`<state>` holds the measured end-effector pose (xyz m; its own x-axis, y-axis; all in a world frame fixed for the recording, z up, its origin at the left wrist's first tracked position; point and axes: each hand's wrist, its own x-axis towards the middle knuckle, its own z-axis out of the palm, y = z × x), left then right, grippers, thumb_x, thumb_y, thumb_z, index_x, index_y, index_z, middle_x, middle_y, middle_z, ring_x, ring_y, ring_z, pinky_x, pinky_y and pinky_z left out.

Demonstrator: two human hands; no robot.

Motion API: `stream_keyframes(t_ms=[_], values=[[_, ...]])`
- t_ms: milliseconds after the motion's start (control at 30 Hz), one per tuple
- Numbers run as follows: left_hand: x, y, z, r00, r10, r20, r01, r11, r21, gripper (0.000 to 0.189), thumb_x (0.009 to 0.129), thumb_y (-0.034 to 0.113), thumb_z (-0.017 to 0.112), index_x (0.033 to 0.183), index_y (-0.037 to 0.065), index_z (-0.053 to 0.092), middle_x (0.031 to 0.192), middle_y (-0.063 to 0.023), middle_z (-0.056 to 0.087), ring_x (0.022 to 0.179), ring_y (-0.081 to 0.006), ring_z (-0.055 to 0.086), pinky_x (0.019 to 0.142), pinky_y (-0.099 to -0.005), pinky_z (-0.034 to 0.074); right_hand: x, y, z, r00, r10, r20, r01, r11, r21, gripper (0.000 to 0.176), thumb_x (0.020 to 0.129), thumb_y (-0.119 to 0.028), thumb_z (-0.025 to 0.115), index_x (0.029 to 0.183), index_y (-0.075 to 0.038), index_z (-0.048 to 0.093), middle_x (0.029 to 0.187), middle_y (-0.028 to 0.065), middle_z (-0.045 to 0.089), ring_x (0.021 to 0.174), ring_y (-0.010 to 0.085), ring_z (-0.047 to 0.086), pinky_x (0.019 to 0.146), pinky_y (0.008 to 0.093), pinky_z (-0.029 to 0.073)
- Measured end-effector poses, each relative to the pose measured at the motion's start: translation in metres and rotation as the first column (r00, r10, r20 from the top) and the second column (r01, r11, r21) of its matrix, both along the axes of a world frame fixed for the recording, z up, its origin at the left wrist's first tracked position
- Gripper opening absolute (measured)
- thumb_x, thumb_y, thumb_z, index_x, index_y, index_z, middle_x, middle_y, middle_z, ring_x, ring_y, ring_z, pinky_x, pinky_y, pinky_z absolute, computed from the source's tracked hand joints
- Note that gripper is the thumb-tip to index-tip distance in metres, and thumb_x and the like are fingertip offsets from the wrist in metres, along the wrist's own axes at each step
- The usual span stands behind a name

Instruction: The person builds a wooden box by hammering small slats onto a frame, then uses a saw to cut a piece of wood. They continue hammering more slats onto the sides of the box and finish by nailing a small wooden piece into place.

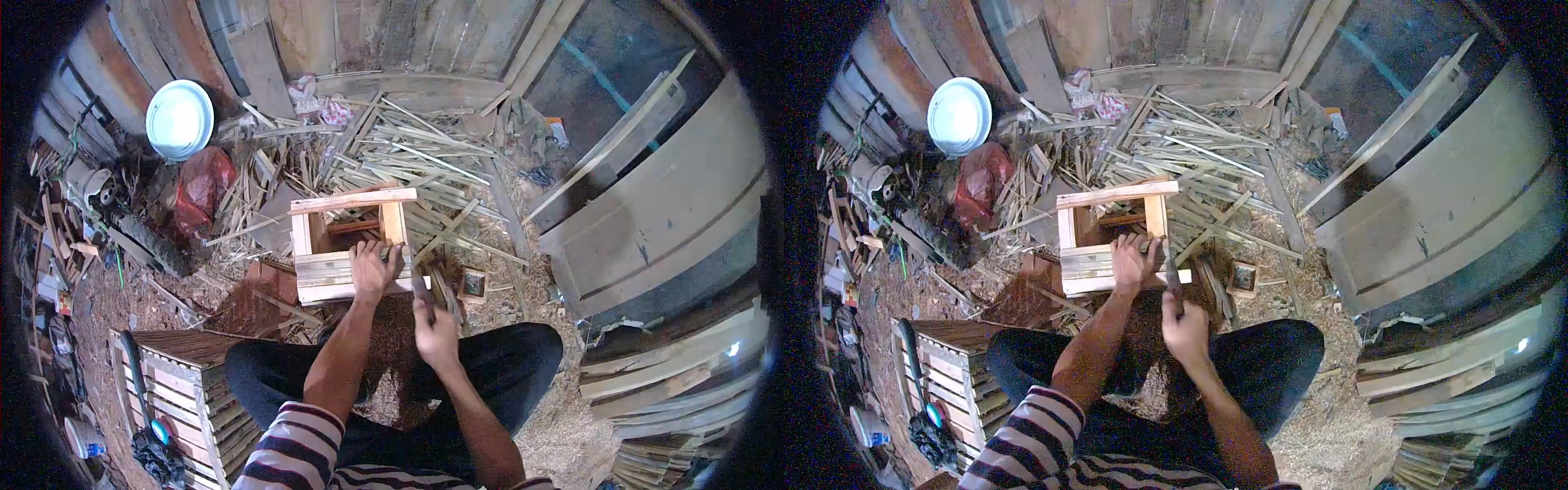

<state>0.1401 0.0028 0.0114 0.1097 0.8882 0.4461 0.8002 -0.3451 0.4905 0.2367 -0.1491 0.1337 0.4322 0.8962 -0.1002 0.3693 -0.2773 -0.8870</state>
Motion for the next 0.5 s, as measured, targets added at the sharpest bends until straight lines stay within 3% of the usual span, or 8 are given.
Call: stream_keyframes(t_ms=[133,233,267,367,433,500], values=[[-0.009,-0.017,0.002,0.995,-0.090,-0.051,0.085,0.992,-0.098,0.041,0.088,0.044,0.054,0.092,0.005,0.067,0.091,-0.0113,0.064,0.087,-0.0276,0.055,0.085,-0.0410,0.037,0.005,-0.011,0.009,0.998,0.010,-0.061,-0.010,1.000,0.002,0.032,0.090,-0.028,0.059,0.081,0.003,0.065,0.068,0.0246,0.061,0.070,0.0376,0.064,0.064,0.0445,0.046],[-0.005,-0.015,0.000,0.999,-0.034,-0.004,0.033,0.985,-0.168,0.044,0.089,0.047,0.052,0.090,0.005,0.067,0.089,-0.0102,0.065,0.089,-0.0271,0.055,0.087,-0.0412,0.036,-0.003,0.003,0.002,0.999,0.007,-0.052,-0.007,1.000,0.007,0.033,0.090,-0.028,0.057,0.086,0.003,0.066,0.070,0.0214,0.065,0.067,0.0303,0.065,0.063,0.0400,0.047],[-0.004,-0.011,-0.003,1.000,-0.027,-0.001,0.027,0.985,-0.173,0.044,0.089,0.047,0.052,0.090,0.006,0.068,0.089,-0.0099,0.065,0.090,-0.0270,0.055,0.087,-0.0412,0.036,-0.005,0.022,-0.002,1.000,-0.010,0.004,0.010,0.991,-0.136,0.034,0.090,-0.029,0.056,0.087,0.003,0.067,0.072,0.0218,0.065,0.068,0.0290,0.066,0.064,0.0393,0.047],[-0.005,0.005,-0.004,0.999,-0.022,0.024,0.026,0.986,-0.162,0.042,0.088,0.045,0.054,0.088,0.006,0.068,0.088,-0.0088,0.066,0.090,-0.0268,0.056,0.088,-0.0409,0.035,-0.008,0.053,-0.010,0.996,-0.088,0.031,0.090,0.994,-0.068,0.040,0.091,-0.032,0.055,0.075,0.003,0.063,0.060,0.0145,0.059,0.055,0.0220,0.057,0.056,0.0388,0.043],[-0.003,0.003,0.001,1.000,-0.015,0.002,0.015,0.992,-0.126,0.039,0.087,0.043,0.056,0.086,0.006,0.068,0.088,-0.0089,0.066,0.089,-0.0271,0.056,0.086,-0.0415,0.036,0.005,0.057,-0.019,0.985,-0.108,-0.131,0.100,0.993,-0.067,0.042,0.091,-0.034,0.054,0.068,0.000,0.059,0.055,0.0091,0.054,0.048,0.0181,0.052,0.050,0.0359,0.039],[0.001,0.001,0.010,1.000,-0.009,0.000,0.009,0.990,-0.142,0.037,0.086,0.042,0.058,0.084,0.006,0.068,0.087,-0.0092,0.066,0.088,-0.0277,0.056,0.084,-0.0418,0.038,0.021,0.051,-0.035,0.894,-0.078,-0.442,0.061,0.997,-0.053,0.042,0.092,-0.036,0.054,0.062,-0.005,0.054,0.051,0.0032,0.049,0.042,0.0148,0.048,0.041,0.0303,0.034]])
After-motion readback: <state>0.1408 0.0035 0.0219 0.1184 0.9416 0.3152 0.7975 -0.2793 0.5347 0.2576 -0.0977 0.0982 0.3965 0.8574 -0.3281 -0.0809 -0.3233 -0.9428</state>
